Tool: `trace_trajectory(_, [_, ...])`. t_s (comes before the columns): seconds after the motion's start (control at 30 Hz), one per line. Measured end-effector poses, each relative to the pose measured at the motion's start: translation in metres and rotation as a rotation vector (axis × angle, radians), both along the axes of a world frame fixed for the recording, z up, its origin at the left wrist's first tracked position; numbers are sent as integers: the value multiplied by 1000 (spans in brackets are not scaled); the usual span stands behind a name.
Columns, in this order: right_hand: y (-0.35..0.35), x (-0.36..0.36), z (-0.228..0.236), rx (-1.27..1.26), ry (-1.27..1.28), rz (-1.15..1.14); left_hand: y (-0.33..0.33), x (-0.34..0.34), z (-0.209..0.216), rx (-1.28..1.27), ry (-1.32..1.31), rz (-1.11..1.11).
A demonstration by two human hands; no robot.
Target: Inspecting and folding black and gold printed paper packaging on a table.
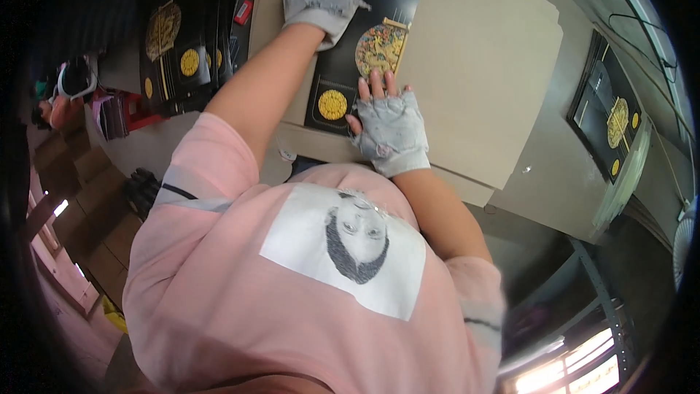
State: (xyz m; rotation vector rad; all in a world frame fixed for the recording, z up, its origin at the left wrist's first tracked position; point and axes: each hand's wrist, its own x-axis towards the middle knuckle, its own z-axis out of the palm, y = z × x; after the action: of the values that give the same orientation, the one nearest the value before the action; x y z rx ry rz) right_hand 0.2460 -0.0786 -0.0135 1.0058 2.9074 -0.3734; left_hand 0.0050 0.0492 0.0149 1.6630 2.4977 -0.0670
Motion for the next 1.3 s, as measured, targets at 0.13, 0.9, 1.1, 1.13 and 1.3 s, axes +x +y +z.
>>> trace_trajectory(0.13, [0, -5, 9, -79, -74, 11, 43, -34, -11, 267, -177, -20])
trace_trajectory(0.9, [1, -5, 10, 16, -66, 38, -150, 8, -51, 208, 112, -97])
trace_trajectory(1.1, [-1, -2, 4, 57, -11, 43, -248, 57, -31, -112, 59, -24])
trace_trajectory(1.13, [-1, -2, 5, 61, -6, 44, -246, 58, -27, -109, 64, -22])
trace_trajectory(1.3, [1, 0, 8, 55, -28, 66, -191, 62, -11, -137, -36, -236])
